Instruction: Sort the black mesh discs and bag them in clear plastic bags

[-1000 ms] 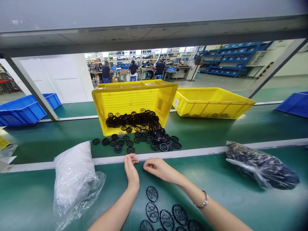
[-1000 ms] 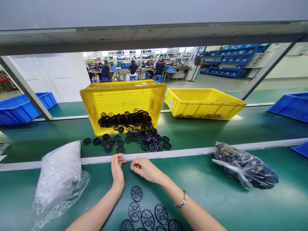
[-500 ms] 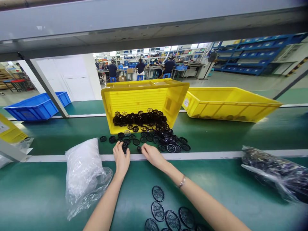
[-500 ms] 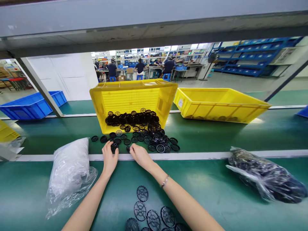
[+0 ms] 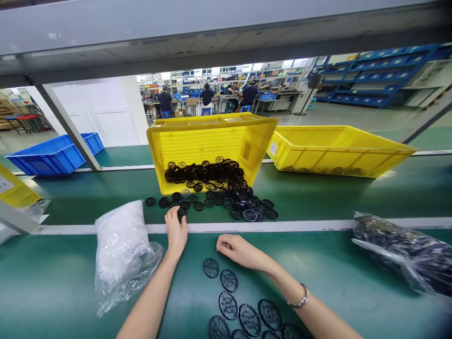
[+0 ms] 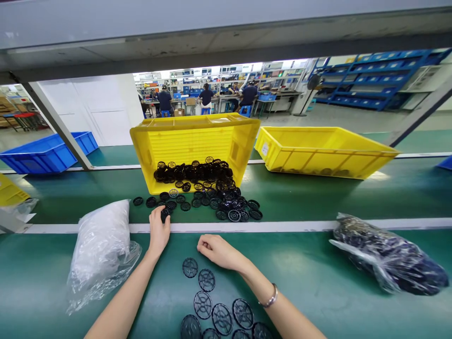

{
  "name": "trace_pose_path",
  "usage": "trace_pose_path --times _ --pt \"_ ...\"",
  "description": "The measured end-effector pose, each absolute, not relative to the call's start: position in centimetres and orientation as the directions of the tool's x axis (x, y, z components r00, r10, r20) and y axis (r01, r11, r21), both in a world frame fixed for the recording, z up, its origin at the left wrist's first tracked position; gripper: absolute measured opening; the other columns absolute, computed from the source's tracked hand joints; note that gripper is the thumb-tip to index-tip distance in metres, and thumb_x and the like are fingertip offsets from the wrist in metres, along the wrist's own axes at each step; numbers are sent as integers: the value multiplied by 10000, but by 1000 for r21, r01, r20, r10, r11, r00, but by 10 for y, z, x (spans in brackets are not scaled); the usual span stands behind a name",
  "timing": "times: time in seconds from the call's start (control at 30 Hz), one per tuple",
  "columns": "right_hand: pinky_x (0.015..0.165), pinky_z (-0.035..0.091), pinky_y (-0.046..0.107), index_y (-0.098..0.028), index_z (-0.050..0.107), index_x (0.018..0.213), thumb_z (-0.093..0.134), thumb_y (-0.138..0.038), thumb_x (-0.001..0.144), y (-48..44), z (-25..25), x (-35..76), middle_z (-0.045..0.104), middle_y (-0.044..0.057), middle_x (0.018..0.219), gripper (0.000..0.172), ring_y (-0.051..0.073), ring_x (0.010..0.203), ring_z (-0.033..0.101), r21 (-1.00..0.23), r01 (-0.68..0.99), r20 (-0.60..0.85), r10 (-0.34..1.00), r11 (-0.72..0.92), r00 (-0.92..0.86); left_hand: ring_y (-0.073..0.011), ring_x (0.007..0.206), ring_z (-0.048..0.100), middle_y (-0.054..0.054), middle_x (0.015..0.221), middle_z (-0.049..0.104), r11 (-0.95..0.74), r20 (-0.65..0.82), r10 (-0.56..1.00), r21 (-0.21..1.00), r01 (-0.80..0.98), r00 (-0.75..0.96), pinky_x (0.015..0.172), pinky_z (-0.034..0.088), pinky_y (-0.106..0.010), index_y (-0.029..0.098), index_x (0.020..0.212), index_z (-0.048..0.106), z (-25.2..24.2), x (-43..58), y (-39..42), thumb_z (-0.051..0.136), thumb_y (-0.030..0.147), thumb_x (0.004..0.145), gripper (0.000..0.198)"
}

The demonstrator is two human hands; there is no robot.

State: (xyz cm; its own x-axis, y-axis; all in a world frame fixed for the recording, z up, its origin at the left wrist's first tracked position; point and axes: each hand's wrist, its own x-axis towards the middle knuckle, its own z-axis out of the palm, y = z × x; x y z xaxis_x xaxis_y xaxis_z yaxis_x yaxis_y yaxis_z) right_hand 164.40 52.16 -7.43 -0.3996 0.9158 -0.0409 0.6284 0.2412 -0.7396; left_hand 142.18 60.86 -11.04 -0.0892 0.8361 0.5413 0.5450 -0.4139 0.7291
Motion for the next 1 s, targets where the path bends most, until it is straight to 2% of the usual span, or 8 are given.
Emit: trace_pose_path --times 0.17,0.3,0.47,0.6,0.7,0.8,0.9,1.0 --pt "567 469 244 -190 630 949 482 -468 960 520 -85 1658 602 15 813 315 130 639 558 -891 447 -116 913 78 -391 -267 1178 588 -118 1260 625 -529 486 848 751 395 211 1038 462 -458 247 1305 538 -96 1415 565 607 323 909 409" --pt "584 499 253 -176 633 954 507 -572 931 520 -87 1660 609 31 846 417 128 658 563 -920 387 -104 908 68 -406 -278 1185 602 -124 1245 649 -614 432 779 674 411 454 1042 478 -461 267 1344 540 -95 1407 534 632 268 889 465" --pt "607 512 268 -168 633 964 510 -629 905 519 -85 1657 610 36 852 481 132 671 568 -925 377 -117 914 42 -389 -292 1225 567 -122 1308 622 -600 304 768 649 468 563 1064 461 -488 254 1378 508 -97 1400 532 662 310 878 526" --pt "584 513 281 -177 629 957 478 -598 927 520 -88 1660 614 38 828 449 150 660 583 -913 406 -108 929 49 -355 -233 1236 547 -102 1316 623 -560 244 763 713 422 599 1086 426 -427 220 1334 531 -93 1398 534 455 330 998 362" --pt "613 520 316 -197 615 967 444 -504 957 530 -92 1675 610 48 821 352 177 676 592 -810 561 102 983 172 -154 -195 1110 600 -60 1174 697 -543 223 743 753 373 631 1017 444 -371 226 1218 606 -89 1401 528 365 328 1032 321" --pt "725 540 370 -207 592 1067 441 -397 962 548 -96 1695 625 102 1031 264 200 756 614 -621 747 365 931 236 9 -183 994 624 -34 1059 731 -541 213 716 771 336 665 944 445 -346 230 1100 660 -87 1408 521 374 345 1031 316" --pt "809 546 411 -210 585 1146 484 -340 938 564 -99 1708 637 123 1139 265 245 872 645 -460 860 394 919 220 -24 -186 955 625 -37 1018 737 -535 213 713 781 322 668 916 436 -340 219 1052 673 -86 1413 519 394 359 1023 313" --pt "852 536 441 -198 629 1059 493 -284 916 574 -102 1710 680 134 1057 215 300 982 644 -393 897 365 930 201 -49 -193 955 628 -43 993 739 -497 206 745 806 322 634 909 431 -334 212 1032 672 -87 1414 521 409 374 1017 310"
